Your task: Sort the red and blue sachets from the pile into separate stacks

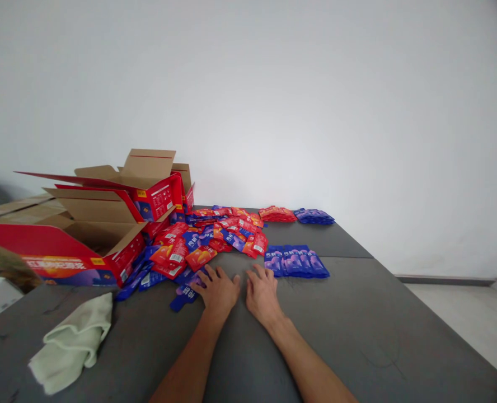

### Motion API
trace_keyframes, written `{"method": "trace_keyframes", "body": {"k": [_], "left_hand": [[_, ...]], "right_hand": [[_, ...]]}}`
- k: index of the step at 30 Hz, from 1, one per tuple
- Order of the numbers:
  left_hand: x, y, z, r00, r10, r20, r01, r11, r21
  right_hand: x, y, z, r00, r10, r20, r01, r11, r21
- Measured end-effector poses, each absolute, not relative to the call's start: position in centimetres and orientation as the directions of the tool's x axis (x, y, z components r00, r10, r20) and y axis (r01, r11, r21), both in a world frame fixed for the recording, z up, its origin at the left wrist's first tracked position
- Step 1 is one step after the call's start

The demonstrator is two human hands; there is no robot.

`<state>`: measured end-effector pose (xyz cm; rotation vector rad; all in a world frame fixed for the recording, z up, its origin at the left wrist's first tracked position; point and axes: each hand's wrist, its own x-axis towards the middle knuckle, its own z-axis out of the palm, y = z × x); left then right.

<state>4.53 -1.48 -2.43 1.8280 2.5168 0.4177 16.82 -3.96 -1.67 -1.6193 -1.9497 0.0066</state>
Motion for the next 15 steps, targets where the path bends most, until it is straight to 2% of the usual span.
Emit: {"method": "trace_keyframes", "body": {"k": [3, 6, 12, 15], "left_hand": [[5.3, -1.8, -2.2, -0.189, 0.964, 0.188, 0.956, 0.136, 0.261], [5.5, -1.7, -1.8, -0.032, 0.979, 0.202, 0.925, -0.047, 0.378], [4.8, -0.3, -1.4, 0.206, 0.963, 0.172, 0.65, -0.266, 0.712], [4.6, -0.1, -1.4, 0.221, 0.954, 0.201, 0.571, -0.293, 0.766]], "right_hand": [[17.8, -3.2, -2.1, -0.05, 0.913, 0.404, 0.898, 0.219, -0.383], [18.5, -2.7, -2.5, -0.033, 0.923, 0.383, 0.895, 0.198, -0.399], [18.6, -2.6, -2.4, -0.063, 0.929, 0.364, 0.869, 0.23, -0.438], [18.4, -2.8, -2.2, -0.109, 0.928, 0.357, 0.848, 0.275, -0.454]]}}
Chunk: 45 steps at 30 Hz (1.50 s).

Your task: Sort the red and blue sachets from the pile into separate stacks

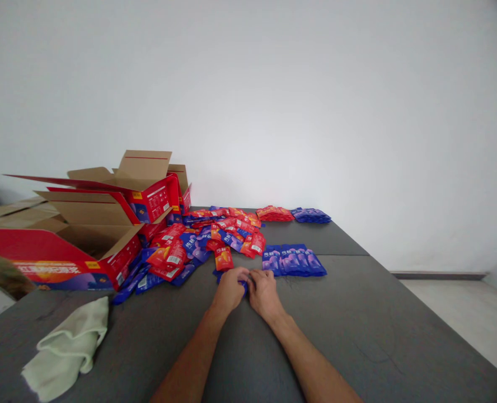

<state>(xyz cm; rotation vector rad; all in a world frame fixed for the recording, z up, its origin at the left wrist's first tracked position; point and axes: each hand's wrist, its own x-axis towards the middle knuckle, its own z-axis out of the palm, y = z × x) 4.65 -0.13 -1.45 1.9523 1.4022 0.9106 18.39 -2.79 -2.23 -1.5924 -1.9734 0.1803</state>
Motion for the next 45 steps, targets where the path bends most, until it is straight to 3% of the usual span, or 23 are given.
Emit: {"method": "trace_keyframes", "body": {"k": [4, 8, 13, 17, 24, 27, 30, 32, 38, 45], "left_hand": [[4.4, -0.4, -1.2, 0.0, 0.971, 0.24, 0.785, -0.149, 0.601], [4.2, -1.0, -0.6, -0.136, 0.98, 0.142, 0.867, 0.048, 0.496], [4.6, -1.2, 0.2, -0.187, 0.973, 0.136, 0.825, 0.081, 0.559], [4.6, -1.1, 0.8, -0.273, 0.944, 0.185, 0.783, 0.106, 0.613], [4.4, -0.6, 1.1, -0.428, 0.863, 0.268, 0.677, 0.11, 0.728], [4.8, -0.6, 0.9, -0.348, 0.92, 0.178, 0.506, 0.025, 0.862], [5.8, -0.8, 0.4, -0.011, 0.999, 0.043, 0.145, -0.041, 0.989], [6.3, -0.9, 0.0, 0.094, 0.994, 0.048, -0.026, -0.045, 0.999], [5.9, -0.6, -0.5, 0.038, 0.997, 0.072, -0.011, -0.071, 0.997], [5.3, -0.7, 0.9, 0.004, 0.994, 0.108, -0.072, -0.107, 0.992]], "right_hand": [[18.2, -3.0, -2.2, -0.109, 0.94, 0.324, 0.845, 0.259, -0.468], [17.9, -3.2, -2.2, -0.116, 0.946, 0.304, 0.824, 0.262, -0.502], [17.6, -3.1, -2.2, -0.077, 0.949, 0.306, 0.682, 0.274, -0.677], [18.1, -2.6, -2.2, 0.057, 0.956, 0.286, 0.538, 0.212, -0.816], [19.3, -1.7, -1.6, 0.256, 0.939, 0.229, 0.278, 0.155, -0.948], [19.2, -1.9, -1.4, 0.308, 0.933, 0.184, 0.128, 0.152, -0.98], [18.8, -2.1, -1.5, 0.275, 0.947, 0.164, 0.011, 0.167, -0.986], [18.7, -2.2, -1.4, 0.239, 0.957, 0.162, -0.013, 0.17, -0.985], [19.1, -2.5, -0.4, 0.166, 0.963, 0.21, 0.169, 0.182, -0.969], [19.6, -2.9, 0.2, 0.122, 0.989, 0.081, 0.135, 0.065, -0.989]]}}
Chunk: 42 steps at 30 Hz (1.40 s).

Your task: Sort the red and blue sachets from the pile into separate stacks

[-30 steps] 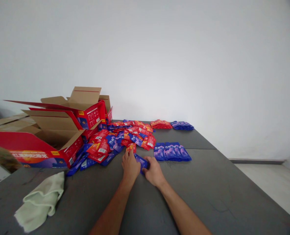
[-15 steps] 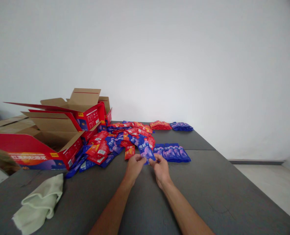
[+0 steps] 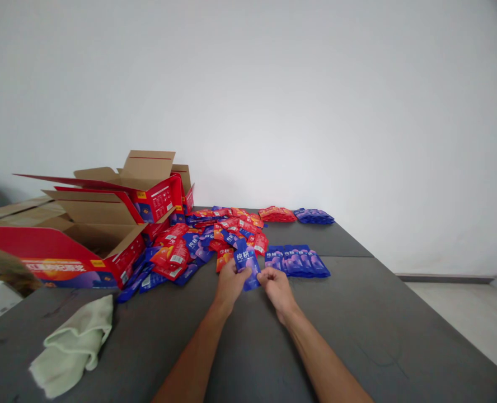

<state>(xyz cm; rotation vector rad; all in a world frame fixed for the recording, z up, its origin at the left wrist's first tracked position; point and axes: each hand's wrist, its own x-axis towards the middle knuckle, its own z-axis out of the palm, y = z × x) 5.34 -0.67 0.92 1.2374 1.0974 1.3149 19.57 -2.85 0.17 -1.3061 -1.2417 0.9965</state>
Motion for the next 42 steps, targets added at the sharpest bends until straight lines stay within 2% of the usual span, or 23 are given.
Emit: {"method": "trace_keyframes", "body": {"k": [2, 6, 8, 12, 15, 20, 24, 27, 33, 37, 42], "left_hand": [[5.2, -0.6, 0.9, 0.029, 0.995, 0.092, -0.089, -0.089, 0.992], [5.0, -0.7, 0.8, 0.174, 0.984, 0.028, -0.09, -0.013, 0.996], [5.1, -0.8, 1.0, 0.188, 0.982, 0.028, -0.108, -0.008, 0.994], [5.4, -1.1, 1.3, 0.065, 0.998, 0.018, -0.108, -0.011, 0.994], [5.5, -1.1, 1.2, 0.014, 1.0, 0.02, -0.117, -0.019, 0.993], [5.1, -0.8, 0.7, -0.101, 0.994, 0.034, -0.154, -0.049, 0.987], [4.8, -0.4, 0.2, -0.24, 0.97, 0.031, -0.136, -0.066, 0.988], [4.9, -0.3, 0.1, -0.221, 0.975, 0.012, -0.187, -0.055, 0.981], [6.1, -0.4, 0.0, -0.013, 1.0, -0.007, -0.263, 0.003, 0.965], [6.4, -0.3, -0.3, -0.039, 0.998, -0.058, -0.196, 0.05, 0.979], [6.3, -0.2, -0.8, -0.009, 0.998, -0.055, -0.098, 0.054, 0.994]], "right_hand": [[19.5, -3.1, 0.5, 0.097, 0.992, 0.083, 0.131, 0.07, -0.989], [19.4, -3.2, 0.8, 0.102, 0.974, 0.2, 0.123, 0.188, -0.975], [19.5, -3.0, 0.6, 0.123, 0.964, 0.236, 0.142, 0.218, -0.966], [19.6, -2.7, 0.2, 0.152, 0.954, 0.259, 0.207, 0.225, -0.952], [19.1, -3.0, 0.1, 0.154, 0.928, 0.338, 0.333, 0.274, -0.902], [17.6, -4.3, 0.5, 0.059, 0.858, 0.51, 0.567, 0.392, -0.724], [17.1, -4.8, 0.3, -0.073, 0.841, 0.537, 0.677, 0.437, -0.592], [17.2, -4.6, -0.2, -0.073, 0.833, 0.548, 0.746, 0.411, -0.524], [18.8, -3.1, -0.7, 0.019, 0.803, 0.595, 0.863, 0.288, -0.416], [21.2, -1.5, -0.6, 0.15, 0.776, 0.613, 0.93, 0.101, -0.354], [23.8, -0.1, -0.9, 0.3, 0.783, 0.545, 0.936, -0.13, -0.328]]}}
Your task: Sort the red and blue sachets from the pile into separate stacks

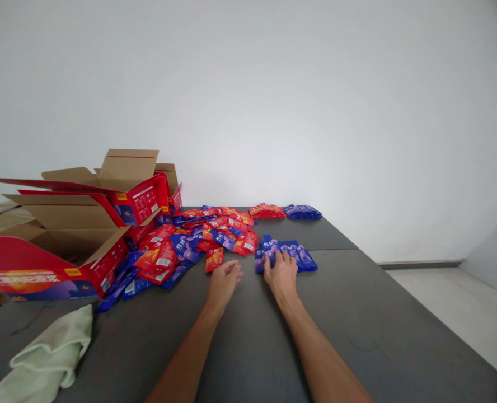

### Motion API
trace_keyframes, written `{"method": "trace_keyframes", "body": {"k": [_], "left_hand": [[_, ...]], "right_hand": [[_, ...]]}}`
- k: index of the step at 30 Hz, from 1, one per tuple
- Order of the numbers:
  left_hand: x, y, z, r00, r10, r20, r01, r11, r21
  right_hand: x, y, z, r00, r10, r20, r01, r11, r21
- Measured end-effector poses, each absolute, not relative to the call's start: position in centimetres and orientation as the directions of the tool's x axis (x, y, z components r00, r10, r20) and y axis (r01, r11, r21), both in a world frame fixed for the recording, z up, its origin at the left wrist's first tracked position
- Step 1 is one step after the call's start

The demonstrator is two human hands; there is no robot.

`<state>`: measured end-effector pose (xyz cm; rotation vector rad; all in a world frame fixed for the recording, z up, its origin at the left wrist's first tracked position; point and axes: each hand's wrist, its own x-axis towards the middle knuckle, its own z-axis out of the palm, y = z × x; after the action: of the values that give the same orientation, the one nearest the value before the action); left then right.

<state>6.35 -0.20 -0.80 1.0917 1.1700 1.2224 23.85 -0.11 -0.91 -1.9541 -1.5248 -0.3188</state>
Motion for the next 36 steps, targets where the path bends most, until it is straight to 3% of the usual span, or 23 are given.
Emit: {"method": "trace_keyframes", "body": {"k": [8, 11, 14, 18, 22, 29, 32, 36], "left_hand": [[6.0, 0.2, -1.4, 0.026, 1.0, -0.006, 0.064, 0.004, 0.998], [5.6, 0.3, -1.5, 0.015, 0.996, 0.083, 0.238, -0.084, 0.968], [5.0, 0.5, -1.6, -0.04, 0.98, 0.193, 0.495, -0.149, 0.856], [4.1, 1.0, -2.2, -0.04, 0.935, 0.353, 0.781, -0.191, 0.595], [3.3, 1.3, -2.9, -0.05, 0.939, 0.339, 0.883, -0.117, 0.454], [3.5, 1.1, -3.9, -0.033, 0.979, 0.202, 0.907, -0.056, 0.418], [3.5, 1.1, -3.8, -0.039, 0.974, 0.221, 0.912, -0.056, 0.407], [2.4, 1.3, -2.7, -0.154, 0.947, 0.283, 0.902, 0.017, 0.432]], "right_hand": [[24.4, 0.1, -2.0, 0.359, 0.781, 0.512, 0.931, -0.256, -0.261], [24.4, -0.1, -2.0, 0.379, 0.788, 0.485, 0.924, -0.292, -0.248], [24.2, -0.2, -1.9, 0.389, 0.791, 0.472, 0.92, -0.308, -0.242], [24.0, -0.2, -1.9, 0.374, 0.789, 0.487, 0.926, -0.289, -0.243], [23.6, -0.4, -1.7, 0.325, 0.765, 0.556, 0.94, -0.198, -0.276], [20.4, -1.8, -1.5, 0.077, 0.813, 0.577, 0.948, 0.118, -0.294], [18.9, -2.6, -1.6, -0.068, 0.828, 0.557, 0.923, 0.264, -0.28], [18.0, -2.9, -1.7, -0.13, 0.832, 0.54, 0.904, 0.323, -0.28]]}}
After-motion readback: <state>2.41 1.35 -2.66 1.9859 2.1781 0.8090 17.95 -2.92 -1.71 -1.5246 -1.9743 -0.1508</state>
